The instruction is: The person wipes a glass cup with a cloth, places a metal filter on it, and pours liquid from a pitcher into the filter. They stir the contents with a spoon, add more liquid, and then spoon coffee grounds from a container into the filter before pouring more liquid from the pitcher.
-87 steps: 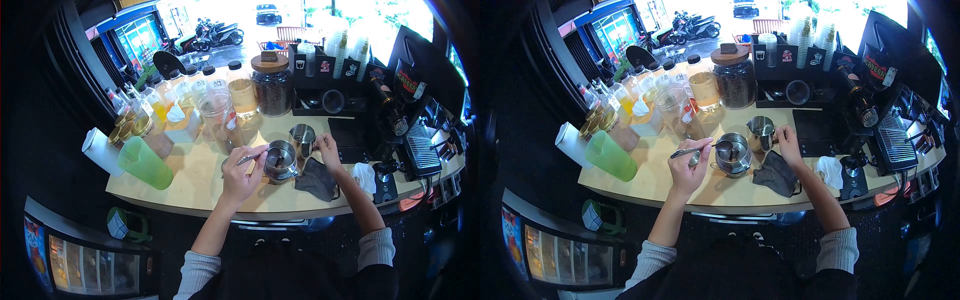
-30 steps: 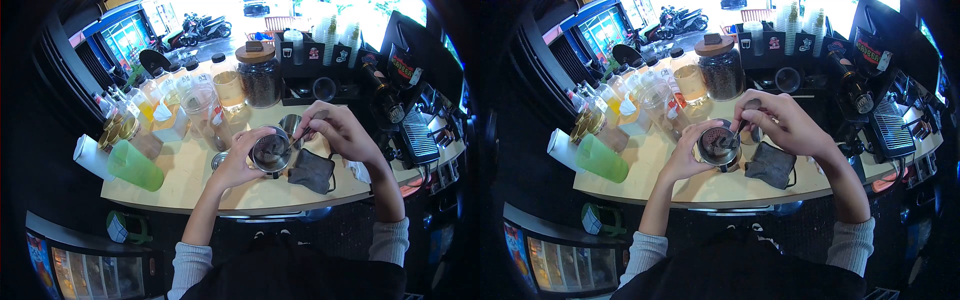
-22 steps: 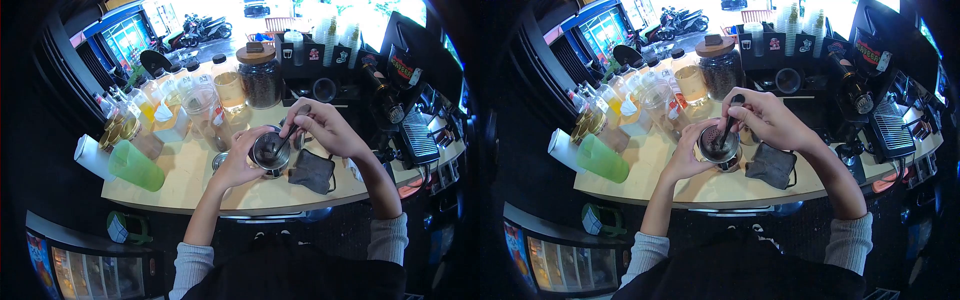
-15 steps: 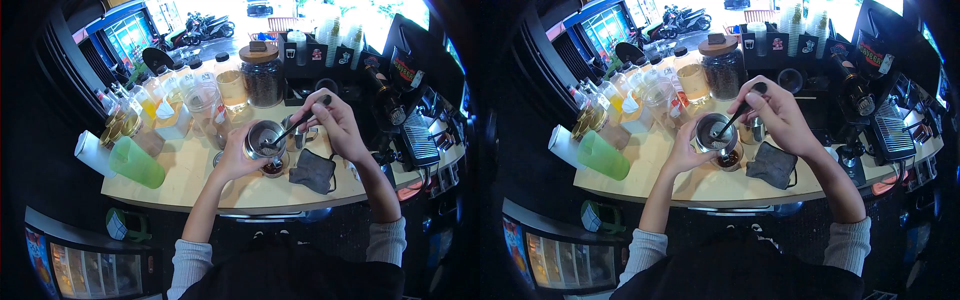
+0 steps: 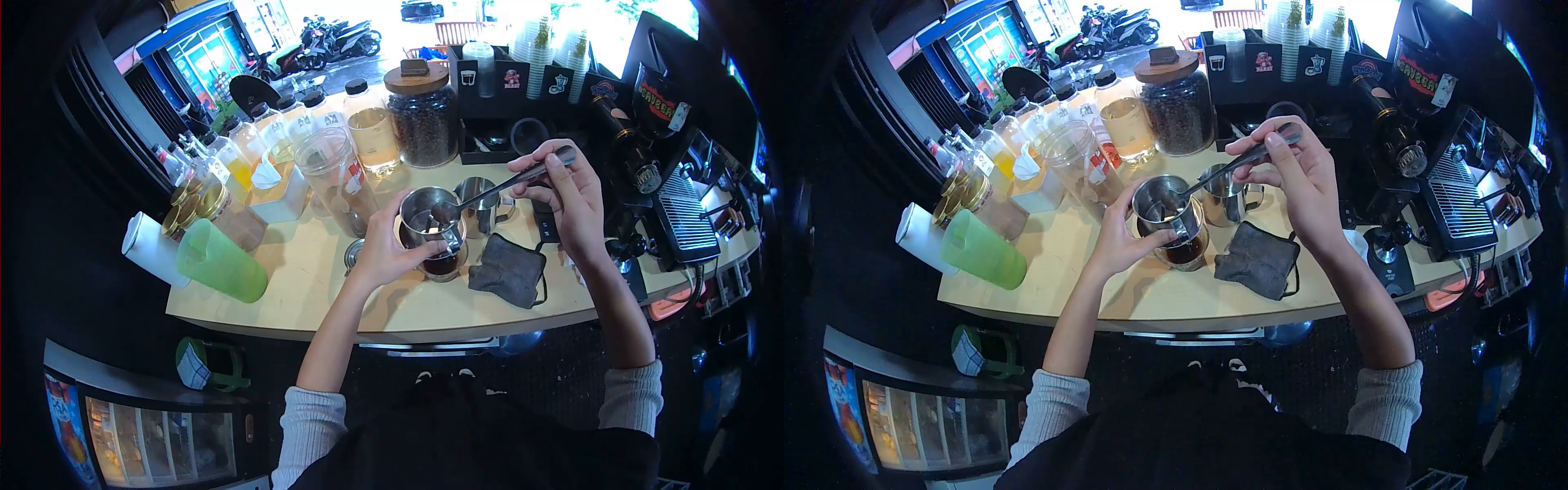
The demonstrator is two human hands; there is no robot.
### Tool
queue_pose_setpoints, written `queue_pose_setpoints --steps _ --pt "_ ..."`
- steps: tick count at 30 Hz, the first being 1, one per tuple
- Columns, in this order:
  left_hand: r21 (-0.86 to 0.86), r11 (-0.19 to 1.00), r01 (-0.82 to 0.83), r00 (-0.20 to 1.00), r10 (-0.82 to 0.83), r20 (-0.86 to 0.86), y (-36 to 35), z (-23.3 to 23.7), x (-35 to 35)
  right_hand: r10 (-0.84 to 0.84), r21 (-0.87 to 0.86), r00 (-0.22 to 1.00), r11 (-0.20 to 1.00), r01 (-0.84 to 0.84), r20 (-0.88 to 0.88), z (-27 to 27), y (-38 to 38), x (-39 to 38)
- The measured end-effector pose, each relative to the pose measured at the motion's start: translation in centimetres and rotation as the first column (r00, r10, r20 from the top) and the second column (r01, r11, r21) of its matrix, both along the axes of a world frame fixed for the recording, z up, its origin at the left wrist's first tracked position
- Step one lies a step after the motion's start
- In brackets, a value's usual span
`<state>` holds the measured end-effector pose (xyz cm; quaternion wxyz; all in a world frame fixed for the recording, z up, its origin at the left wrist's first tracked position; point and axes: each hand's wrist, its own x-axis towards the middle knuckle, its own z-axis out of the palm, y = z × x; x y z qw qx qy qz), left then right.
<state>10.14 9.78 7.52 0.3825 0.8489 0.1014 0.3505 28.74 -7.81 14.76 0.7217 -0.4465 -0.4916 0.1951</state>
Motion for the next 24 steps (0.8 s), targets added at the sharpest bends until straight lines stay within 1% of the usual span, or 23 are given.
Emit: queue_pose_setpoints --steps 1,3,7,10,12,15,22,24 --pt "-0.001 1.0 -0.001 1.0 0.001 -0.002 -0.1 -0.1 -0.1 0.001 -0.001 1.0 1.0 -0.001 -0.002 -0.2 0.0 0.0" --pt "-0.097 0.995 -0.013 0.997 0.005 -0.083 -0.4 -0.4 -0.3 -0.018 -0.005 0.999 1.0 0.018 -0.043 -0.5 -0.2 0.1" --pt "-0.123 0.992 -0.027 0.992 0.012 -0.123 -1.0 -0.9 -0.5 -0.018 -0.021 0.994 1.0 0.016 -0.103 -1.3 -0.4 0.2" --pt "-0.099 0.994 -0.038 0.993 0.026 -0.119 -1.2 -1.5 -0.7 -0.019 -0.04 0.99 0.999 0.013 -0.142 -1.9 -0.5 0.3" --pt "-0.128 0.991 -0.034 0.991 0.017 -0.136 -1.3 -1.7 -0.7 -0.021 -0.045 0.979 0.999 0.012 -0.202 -2.2 -0.6 0.3" --pt "-0.156 0.987 -0.042 0.99 0.02 -0.138 -1.6 -2.2 -0.6 0.006 -0.02 0.974 1.0 -0.011 -0.228 -2.5 -0.8 0.3" --pt "-0.159 0.986 -0.044 0.989 0.021 -0.143 -1.9 -2.7 -0.5 -0.011 -0.002 0.982 1.0 0.011 -0.19 -2.6 -0.9 -0.1" --pt "-0.065 0.996 -0.059 0.995 0.054 -0.083 -1.7 -3.2 -0.4 -0.009 0.0 0.981 1.0 0.009 -0.195 -2.4 -0.9 -0.5"
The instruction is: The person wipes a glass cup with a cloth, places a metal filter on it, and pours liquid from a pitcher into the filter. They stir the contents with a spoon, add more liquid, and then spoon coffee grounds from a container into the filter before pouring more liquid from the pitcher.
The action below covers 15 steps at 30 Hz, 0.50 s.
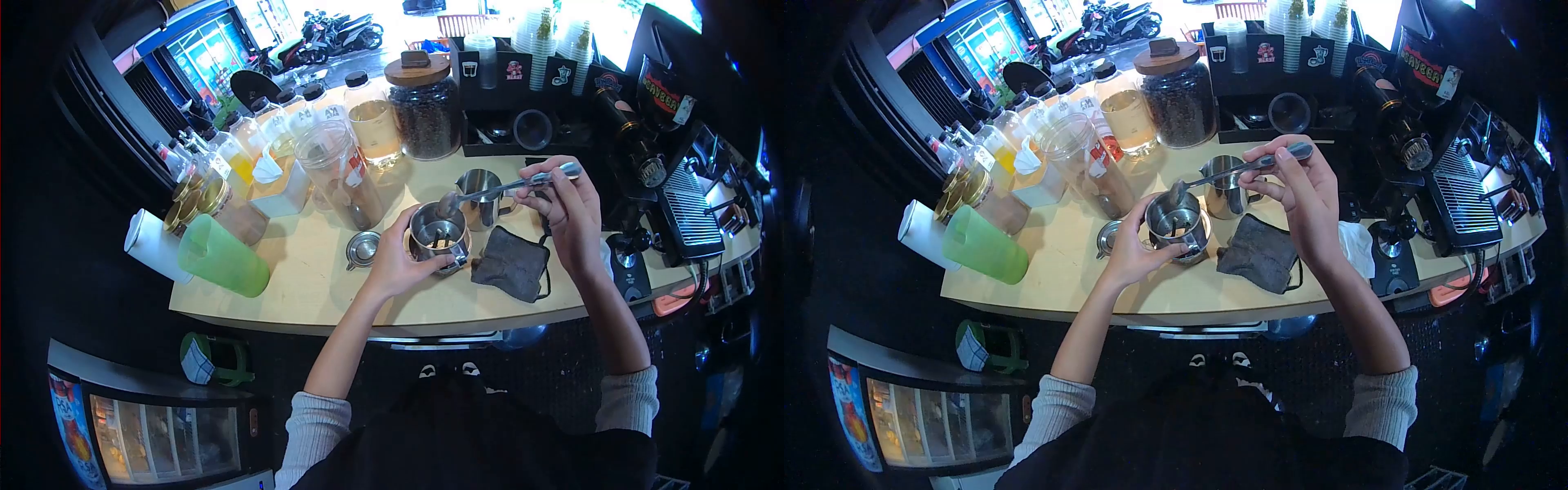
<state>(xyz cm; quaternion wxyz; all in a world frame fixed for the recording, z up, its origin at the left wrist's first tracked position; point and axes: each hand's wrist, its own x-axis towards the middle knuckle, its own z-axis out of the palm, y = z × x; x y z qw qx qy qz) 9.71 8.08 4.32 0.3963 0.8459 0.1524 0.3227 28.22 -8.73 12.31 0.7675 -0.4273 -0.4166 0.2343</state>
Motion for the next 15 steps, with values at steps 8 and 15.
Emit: queue_pose_setpoints --steps 8,15 --pt "-0.01 0.998 0.062 0.984 -0.059 0.171 1.5 -1.2 -1.4 0.037 0.056 0.968 0.997 -0.052 0.248 0.7 1.1 -3.2" --pt "-0.379 0.923 -0.064 0.823 0.264 0.503 5.2 -1.4 -6.5 0.026 -0.029 0.426 1.0 0.001 0.904 0.1 3.6 -10.1"
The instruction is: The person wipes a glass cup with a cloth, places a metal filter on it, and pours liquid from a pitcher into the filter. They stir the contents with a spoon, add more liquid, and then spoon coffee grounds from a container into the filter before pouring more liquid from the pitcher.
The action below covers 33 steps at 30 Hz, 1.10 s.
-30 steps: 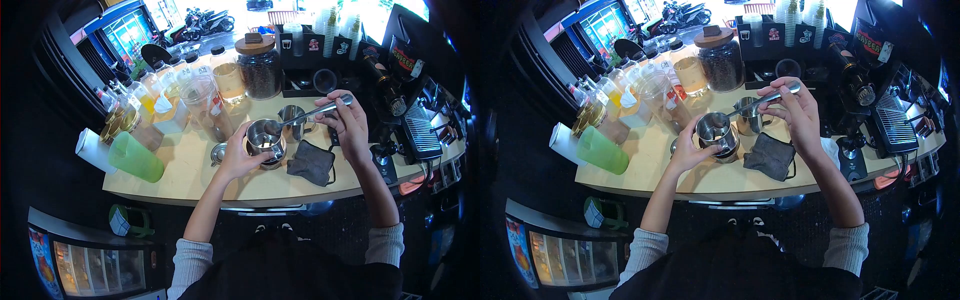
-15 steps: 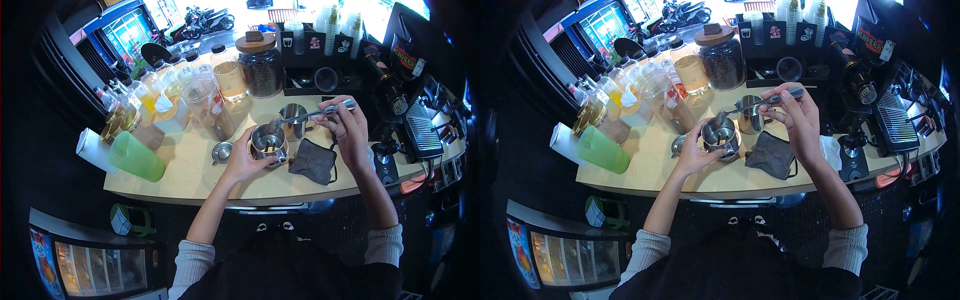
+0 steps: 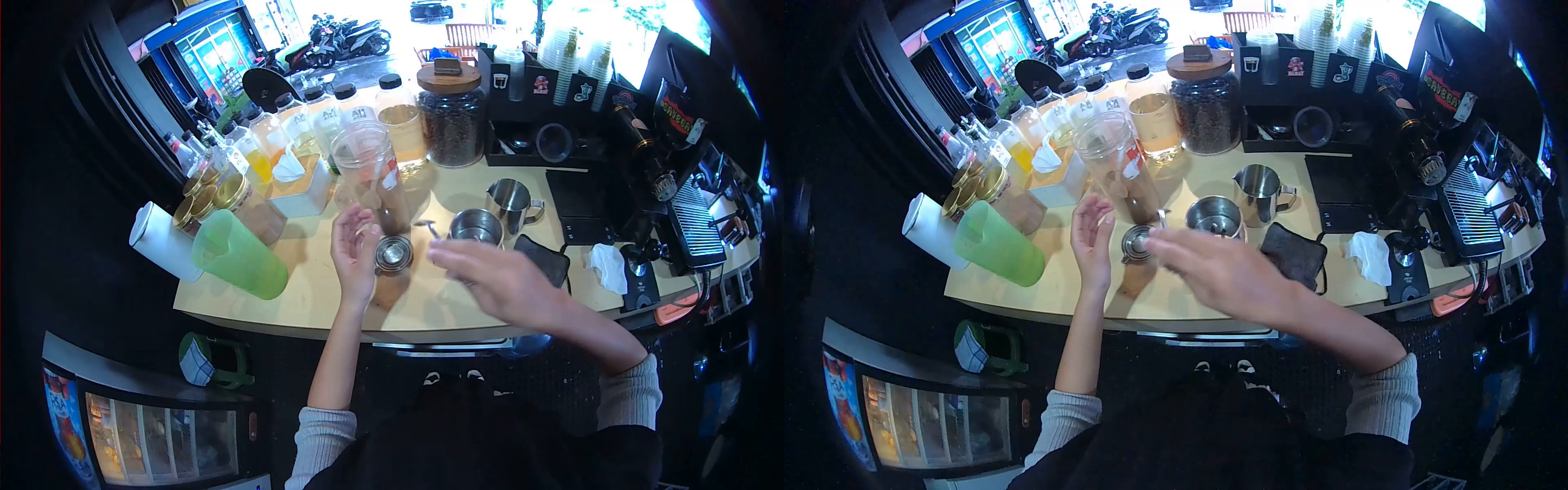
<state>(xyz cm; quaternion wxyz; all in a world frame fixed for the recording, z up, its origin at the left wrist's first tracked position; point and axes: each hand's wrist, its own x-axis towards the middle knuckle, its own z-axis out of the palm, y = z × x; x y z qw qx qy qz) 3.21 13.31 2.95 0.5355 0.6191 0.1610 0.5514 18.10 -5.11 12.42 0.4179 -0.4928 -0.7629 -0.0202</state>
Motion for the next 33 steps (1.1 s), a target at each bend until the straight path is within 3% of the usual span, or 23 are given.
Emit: queue_pose_setpoints --steps 2,3,5,10,15,17,19,21,23,25,29,32,33 --pt "-0.012 0.997 -0.076 0.997 0.076 0.011 0.9 0.1 -1.0 -0.006 -0.045 0.958 0.999 0.02 0.286 -2.0 1.6 -1.5" --pt "-0.011 0.997 -0.075 0.997 0.075 0.011 1.2 0.1 -1.3 -0.007 -0.044 0.958 0.999 0.021 0.286 -3.0 2.3 -2.2" --pt "-0.031 0.993 -0.11 0.994 0.109 -0.022 2.0 0.1 -1.7 -0.13 -0.035 0.864 0.985 0.168 0.487 -5.0 3.7 -3.7" --pt "0.091 0.977 -0.192 0.976 0.2 -0.085 4.5 0.1 -0.2 -0.298 0.096 0.755 0.949 0.301 0.584 -9.4 6.1 -4.9" --pt "0.163 0.953 -0.257 0.961 0.27 -0.064 6.8 0.0 3.1 -0.314 0.034 0.798 0.937 0.347 0.513 -12.7 6.0 -4.7" --pt "0.221 0.949 -0.225 0.968 0.244 -0.063 8.4 -1.0 4.5 -0.328 0.028 0.807 0.932 0.362 0.491 -13.0 5.5 -5.1" --pt "0.174 0.977 -0.121 0.993 0.121 0.01 8.3 -1.2 5.2 -0.333 -0.072 0.854 0.918 0.391 0.399 -13.0 5.0 -5.4" --pt "0.154 0.983 -0.098 0.986 0.117 -0.118 7.9 -1.0 5.1 -0.342 -0.11 0.852 0.904 0.414 0.397 -13.3 4.9 -5.5" --pt "0.196 0.973 -0.12 0.982 0.145 -0.12 8.9 -2.2 5.4 -0.329 -0.174 0.86 0.891 0.42 0.39 -14.0 4.8 -5.8" --pt "0.155 0.979 -0.136 0.972 0.162 -0.17 8.4 -1.4 4.9 -0.373 -0.101 0.822 0.885 0.455 0.43 -14.6 5.3 -5.7" --pt "0.151 0.986 -0.073 0.985 0.094 -0.142 7.6 -0.8 3.8 -0.39 -0.132 0.815 0.865 0.484 0.43 -13.9 5.5 -5.5" --pt "0.349 0.921 -0.174 0.971 0.219 -0.094 6.9 -0.8 3.1 -0.368 -0.205 0.836 0.855 0.477 0.408 -11.1 5.3 -5.8" --pt "0.345 0.922 -0.175 0.97 0.221 -0.099 6.7 -0.8 3.0 -0.346 -0.274 0.893 0.864 0.423 0.289 -9.2 5.3 -5.8"
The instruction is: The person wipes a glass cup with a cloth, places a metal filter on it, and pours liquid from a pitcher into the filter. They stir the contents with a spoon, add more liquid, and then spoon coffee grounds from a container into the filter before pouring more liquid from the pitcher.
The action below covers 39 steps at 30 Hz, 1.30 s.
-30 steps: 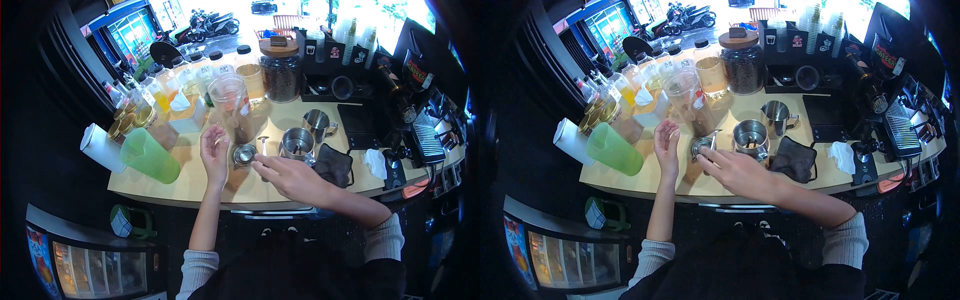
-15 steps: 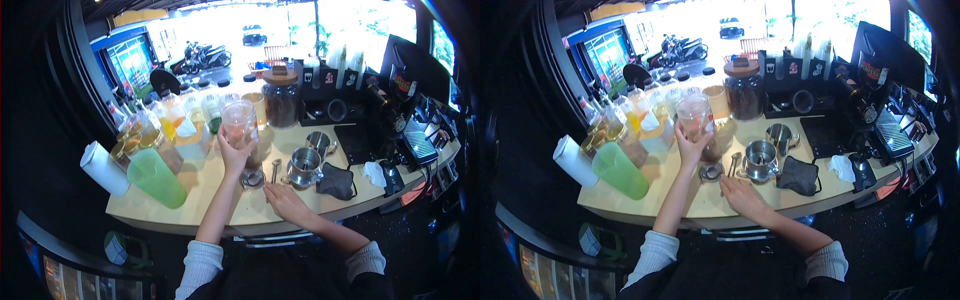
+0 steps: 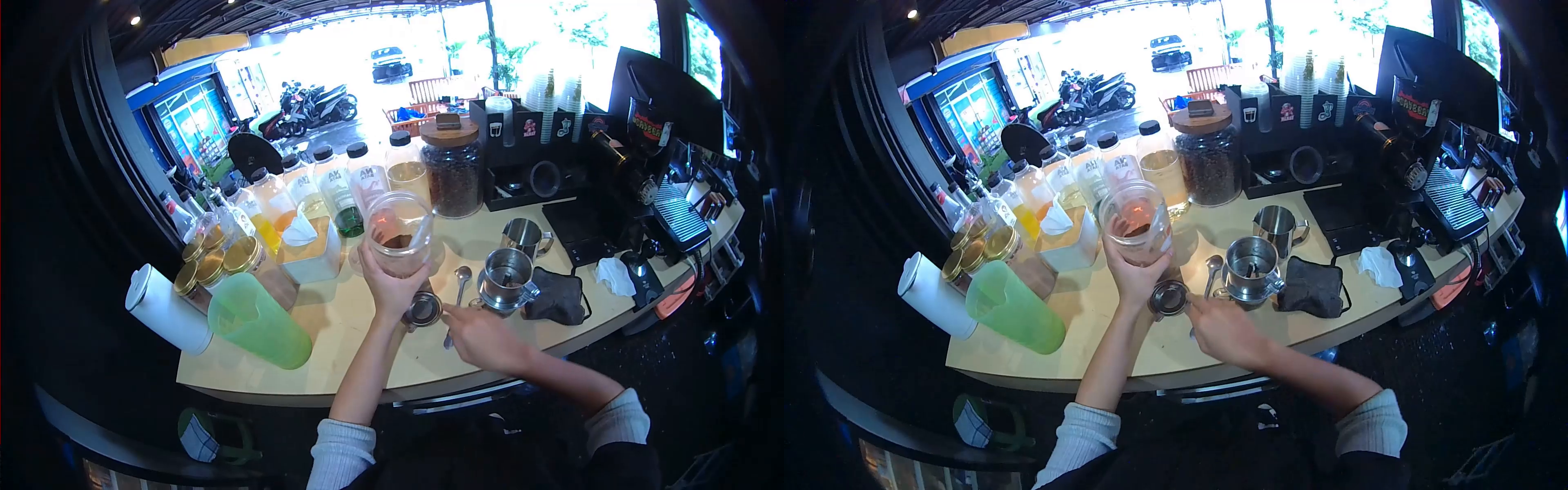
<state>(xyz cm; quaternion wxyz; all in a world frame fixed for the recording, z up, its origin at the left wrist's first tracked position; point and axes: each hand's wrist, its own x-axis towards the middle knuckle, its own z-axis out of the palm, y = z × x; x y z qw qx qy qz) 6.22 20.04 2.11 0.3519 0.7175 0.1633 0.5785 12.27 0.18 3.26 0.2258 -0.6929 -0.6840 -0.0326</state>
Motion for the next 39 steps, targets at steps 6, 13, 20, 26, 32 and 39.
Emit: queue_pose_setpoints --steps 6,13,20,26,32,39 --pt "0.15 0.981 0.122 0.965 -0.152 0.214 -1.1 -0.1 0.1 0.245 0.416 0.936 0.901 -0.124 -0.252 13.1 -0.5 0.3" --pt "0.502 0.861 -0.079 0.989 0.006 0.146 -1.5 -0.3 -0.2 0.211 0.047 0.978 0.977 -0.21 -0.004 13.3 2.3 0.3" --pt "0.564 0.821 -0.082 0.985 -0.018 0.171 -1.8 -0.3 -0.4 0.097 -0.415 0.981 0.91 -0.019 0.166 15.0 2.7 -1.6" --pt "0.546 0.829 -0.122 0.99 0.06 0.13 -1.6 -0.8 -0.6 0.117 -0.304 0.969 0.952 -0.046 0.219 14.5 2.2 -1.6" --pt "0.529 0.836 -0.143 0.986 0.075 0.147 -1.9 -1.0 -0.3 0.131 -0.252 0.971 0.965 -0.078 0.201 14.3 0.9 -1.4" --pt "0.495 0.862 -0.106 0.992 0.059 0.108 -2.8 -0.2 -0.8 0.115 -0.112 0.991 0.988 -0.107 0.071 14.8 -1.0 -1.3"
